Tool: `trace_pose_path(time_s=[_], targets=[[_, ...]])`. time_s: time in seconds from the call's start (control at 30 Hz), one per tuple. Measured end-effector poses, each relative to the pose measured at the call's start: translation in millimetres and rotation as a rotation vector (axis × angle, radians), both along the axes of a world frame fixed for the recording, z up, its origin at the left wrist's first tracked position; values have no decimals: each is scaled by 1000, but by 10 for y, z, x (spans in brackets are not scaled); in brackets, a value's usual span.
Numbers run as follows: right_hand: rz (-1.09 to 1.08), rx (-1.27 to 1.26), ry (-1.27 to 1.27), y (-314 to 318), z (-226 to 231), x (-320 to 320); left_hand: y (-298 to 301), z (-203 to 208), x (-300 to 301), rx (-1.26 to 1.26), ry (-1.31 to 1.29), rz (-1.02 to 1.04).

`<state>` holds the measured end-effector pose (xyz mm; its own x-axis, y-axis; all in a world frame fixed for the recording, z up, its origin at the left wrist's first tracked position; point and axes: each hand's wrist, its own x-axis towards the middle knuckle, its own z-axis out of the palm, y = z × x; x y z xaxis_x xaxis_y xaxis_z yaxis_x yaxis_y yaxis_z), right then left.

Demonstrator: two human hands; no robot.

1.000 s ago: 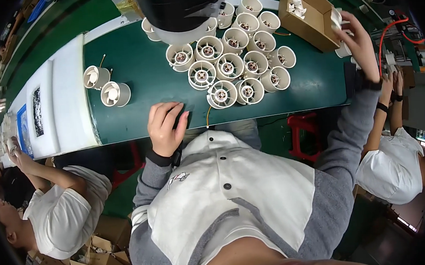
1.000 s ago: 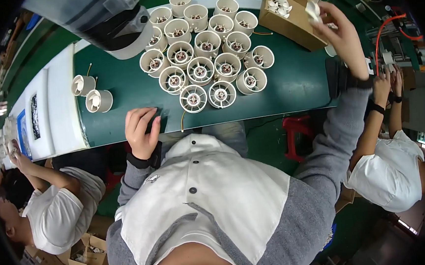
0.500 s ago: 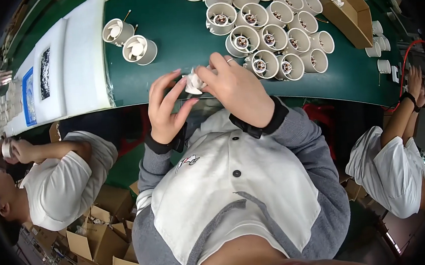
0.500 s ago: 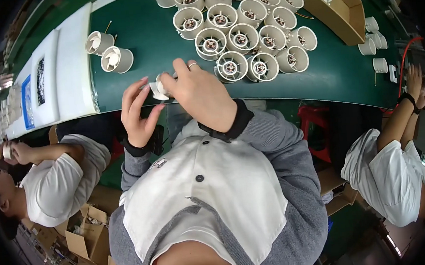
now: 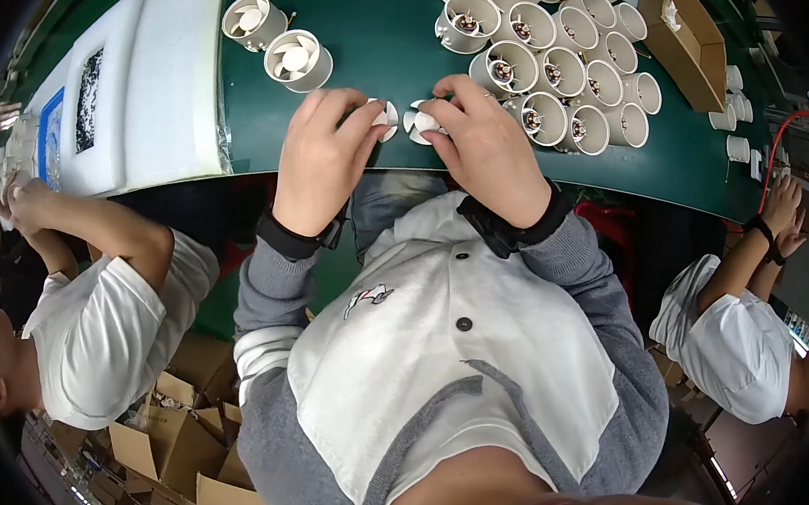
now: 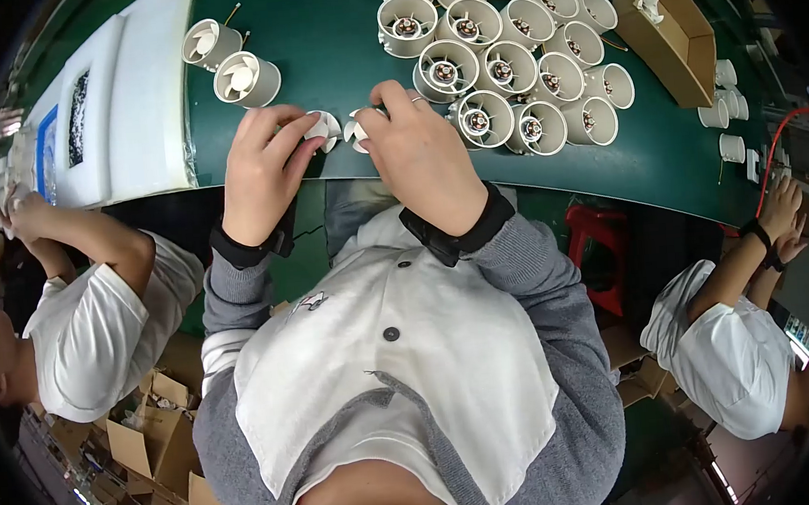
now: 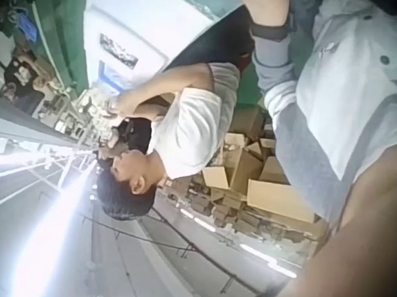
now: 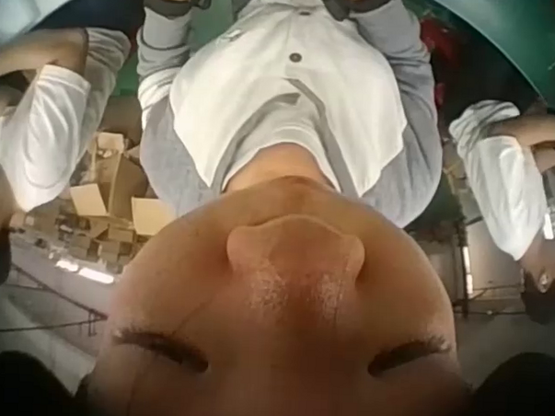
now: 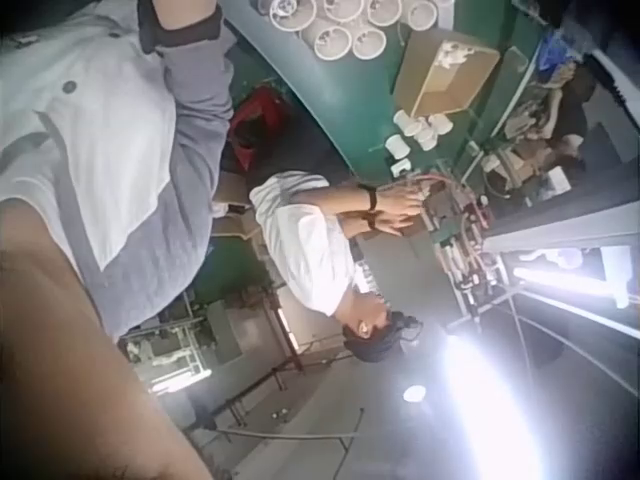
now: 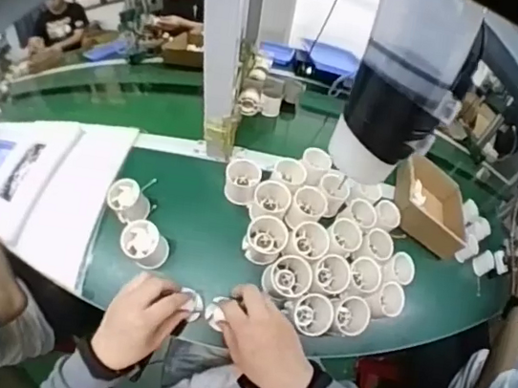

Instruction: The person picks up fan blades from a box, inserts them into fan housings, and presses them down. This process is repeated multiple times before the person moves the box of fan blades to the side.

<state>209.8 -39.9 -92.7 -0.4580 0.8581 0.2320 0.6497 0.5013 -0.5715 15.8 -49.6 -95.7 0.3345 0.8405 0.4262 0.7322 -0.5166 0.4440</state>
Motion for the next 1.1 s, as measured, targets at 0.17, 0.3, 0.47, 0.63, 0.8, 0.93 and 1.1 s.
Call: trace_pose_path(time_s=[0.17,0.3,0.47,0.63,0.8,0.93,1.1], targets=[[17,129,-198,-22,52,-25,60,128,2,-145,204,-63],[5,147,-271,-44,74,-53,108,234,65,-97,473,5],[93,137,-356,-28,147,-67,201,262,37,-134,636,23],[137,215,-435,-47,162,-178,236,246,60,-93,628,-13],[169,195,-448,-3,128,-196,378,234,42,-300,568,-103],[188,247,-253,-123,210,85,390,224,74,-259,292,-177],[-173,134,72,-201,626,714,404,508,451,-246,81,-175]])
